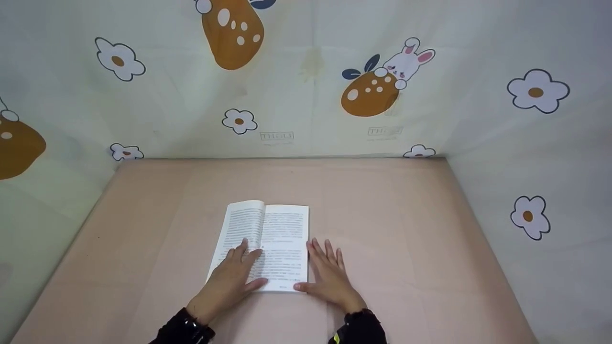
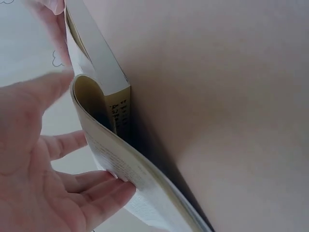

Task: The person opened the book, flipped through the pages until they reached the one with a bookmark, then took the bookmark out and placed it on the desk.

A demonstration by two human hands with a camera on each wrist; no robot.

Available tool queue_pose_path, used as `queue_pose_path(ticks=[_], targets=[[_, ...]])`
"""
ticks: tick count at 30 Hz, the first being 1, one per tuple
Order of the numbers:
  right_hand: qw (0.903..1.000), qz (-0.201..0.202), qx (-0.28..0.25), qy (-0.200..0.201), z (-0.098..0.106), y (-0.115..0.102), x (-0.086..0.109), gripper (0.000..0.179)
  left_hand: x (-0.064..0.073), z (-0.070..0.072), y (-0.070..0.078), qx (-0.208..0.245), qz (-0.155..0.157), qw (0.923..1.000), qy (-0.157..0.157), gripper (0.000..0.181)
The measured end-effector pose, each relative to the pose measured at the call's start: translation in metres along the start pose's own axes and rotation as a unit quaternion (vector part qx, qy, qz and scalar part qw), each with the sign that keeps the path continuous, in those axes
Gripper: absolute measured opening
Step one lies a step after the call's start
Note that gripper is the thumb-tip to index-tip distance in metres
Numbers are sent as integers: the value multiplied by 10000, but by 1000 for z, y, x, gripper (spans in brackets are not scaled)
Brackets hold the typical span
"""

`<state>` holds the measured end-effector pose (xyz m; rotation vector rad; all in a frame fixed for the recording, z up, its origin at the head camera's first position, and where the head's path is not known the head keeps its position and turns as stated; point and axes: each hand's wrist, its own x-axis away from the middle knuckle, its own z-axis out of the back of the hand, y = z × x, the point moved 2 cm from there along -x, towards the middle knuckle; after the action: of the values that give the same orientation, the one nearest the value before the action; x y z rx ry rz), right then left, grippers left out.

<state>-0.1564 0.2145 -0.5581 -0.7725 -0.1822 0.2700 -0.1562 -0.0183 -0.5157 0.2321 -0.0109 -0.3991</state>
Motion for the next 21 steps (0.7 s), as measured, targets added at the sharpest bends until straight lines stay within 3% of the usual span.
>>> queue_pose_path(ticks=[7,15,21], targets=[[9998,109,-47,-162,3,0,0,99,1,-1,3,-130,-110,9992,-356,79],[9994,140,-179,-249,4,-1,1,100,-1,-1,5,-496,-131,9979,-403,81],[9993,212,-96,-288,5,-3,2,90,-3,-1,6,-674,-137,9971,-325,79]])
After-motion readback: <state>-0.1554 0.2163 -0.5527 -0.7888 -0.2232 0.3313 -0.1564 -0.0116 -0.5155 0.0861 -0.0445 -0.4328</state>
